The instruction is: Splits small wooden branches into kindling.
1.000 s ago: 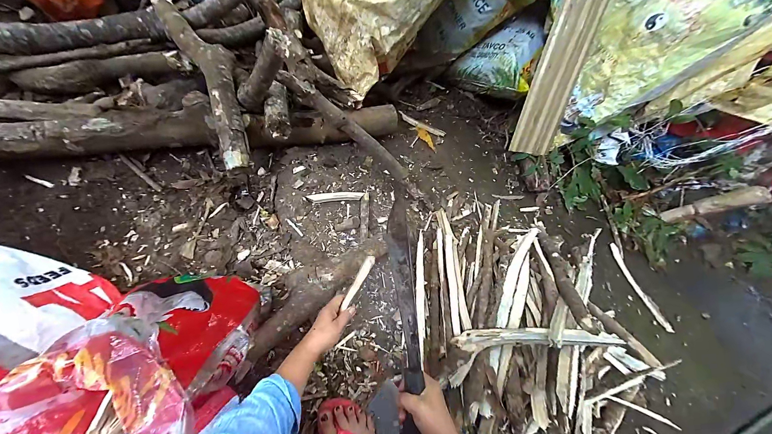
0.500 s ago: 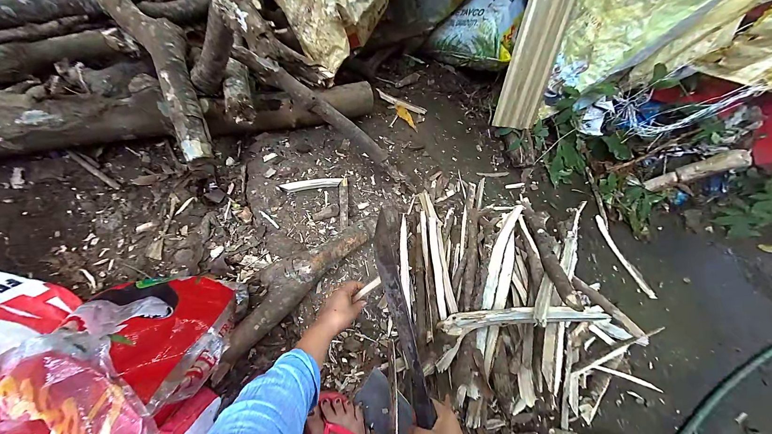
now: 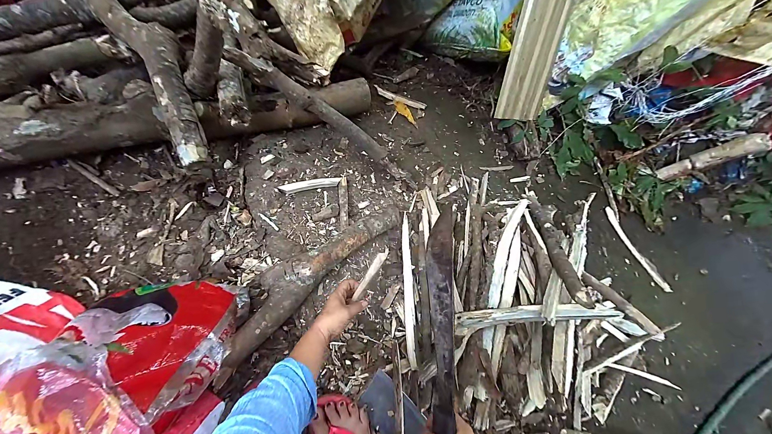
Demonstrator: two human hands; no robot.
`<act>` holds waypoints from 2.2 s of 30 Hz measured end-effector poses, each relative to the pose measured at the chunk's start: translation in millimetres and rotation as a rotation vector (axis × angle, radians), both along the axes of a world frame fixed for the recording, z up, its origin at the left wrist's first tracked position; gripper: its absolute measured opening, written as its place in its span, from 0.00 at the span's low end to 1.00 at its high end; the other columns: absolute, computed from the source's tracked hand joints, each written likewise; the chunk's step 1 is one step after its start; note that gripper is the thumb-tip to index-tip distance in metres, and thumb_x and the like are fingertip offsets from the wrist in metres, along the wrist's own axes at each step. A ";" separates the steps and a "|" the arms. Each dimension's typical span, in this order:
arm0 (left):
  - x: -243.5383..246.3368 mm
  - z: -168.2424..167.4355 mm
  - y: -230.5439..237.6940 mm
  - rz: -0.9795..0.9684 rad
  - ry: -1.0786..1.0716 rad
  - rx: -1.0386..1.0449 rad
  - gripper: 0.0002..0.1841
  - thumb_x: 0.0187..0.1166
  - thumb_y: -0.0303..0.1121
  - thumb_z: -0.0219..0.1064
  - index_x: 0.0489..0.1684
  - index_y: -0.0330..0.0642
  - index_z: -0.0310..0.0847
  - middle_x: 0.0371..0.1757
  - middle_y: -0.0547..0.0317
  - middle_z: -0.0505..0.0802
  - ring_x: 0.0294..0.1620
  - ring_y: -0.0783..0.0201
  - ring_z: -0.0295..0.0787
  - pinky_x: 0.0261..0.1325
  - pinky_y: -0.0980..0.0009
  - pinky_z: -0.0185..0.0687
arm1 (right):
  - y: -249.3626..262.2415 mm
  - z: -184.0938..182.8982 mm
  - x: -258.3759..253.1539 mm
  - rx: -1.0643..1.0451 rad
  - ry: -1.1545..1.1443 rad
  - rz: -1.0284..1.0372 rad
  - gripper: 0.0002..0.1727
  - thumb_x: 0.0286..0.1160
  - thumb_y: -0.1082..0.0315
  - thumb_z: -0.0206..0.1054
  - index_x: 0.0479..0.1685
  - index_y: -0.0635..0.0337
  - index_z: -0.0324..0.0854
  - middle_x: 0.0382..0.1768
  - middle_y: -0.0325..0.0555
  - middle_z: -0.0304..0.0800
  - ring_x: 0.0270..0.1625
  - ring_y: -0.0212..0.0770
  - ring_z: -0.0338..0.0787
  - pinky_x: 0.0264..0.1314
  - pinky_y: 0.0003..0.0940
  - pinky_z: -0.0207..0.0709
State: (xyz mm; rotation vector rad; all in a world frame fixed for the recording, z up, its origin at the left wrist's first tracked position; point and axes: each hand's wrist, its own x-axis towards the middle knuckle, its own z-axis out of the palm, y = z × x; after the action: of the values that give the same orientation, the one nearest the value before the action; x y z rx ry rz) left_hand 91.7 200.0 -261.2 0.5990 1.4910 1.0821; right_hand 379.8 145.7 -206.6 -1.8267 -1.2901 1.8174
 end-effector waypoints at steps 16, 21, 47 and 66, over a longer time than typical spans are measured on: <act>6.9 -1.1 11.9 -0.191 0.360 -0.065 0.17 0.84 0.26 0.65 0.68 0.27 0.75 0.63 0.35 0.85 0.60 0.49 0.86 0.68 0.55 0.80 | -6.3 -7.4 9.7 0.019 0.040 0.122 0.14 0.60 0.75 0.71 0.44 0.74 0.78 0.23 0.42 0.86 0.23 0.33 0.87 0.35 0.32 0.87; 8.5 5.5 12.4 -0.205 0.393 -0.038 0.20 0.83 0.24 0.64 0.72 0.27 0.73 0.68 0.34 0.85 0.71 0.46 0.83 0.78 0.54 0.75 | -7.1 -3.5 13.5 0.054 0.062 0.123 0.18 0.55 0.72 0.74 0.44 0.73 0.77 0.24 0.39 0.86 0.24 0.30 0.87 0.36 0.30 0.87; 0.8 39.5 17.2 -0.442 0.665 0.081 0.15 0.86 0.22 0.60 0.66 0.21 0.79 0.67 0.28 0.86 0.72 0.39 0.84 0.81 0.52 0.72 | 21.9 35.6 -7.3 0.134 -0.368 0.512 0.25 0.62 0.71 0.76 0.59 0.78 0.83 0.37 0.66 0.91 0.41 0.59 0.91 0.52 0.59 0.82; -11.3 28.8 37.3 -0.526 0.602 0.013 0.17 0.85 0.23 0.61 0.69 0.24 0.77 0.65 0.31 0.88 0.68 0.40 0.87 0.78 0.49 0.75 | 18.7 23.8 -7.6 0.096 -0.288 0.410 0.22 0.58 0.72 0.76 0.53 0.76 0.83 0.32 0.58 0.89 0.33 0.49 0.90 0.43 0.51 0.85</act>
State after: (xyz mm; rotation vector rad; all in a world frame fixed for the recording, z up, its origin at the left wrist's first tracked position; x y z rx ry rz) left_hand 80.5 237.4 -232.3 1.3230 1.6848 0.5144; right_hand 372.1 164.5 -182.8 -1.9305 -1.9451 1.6734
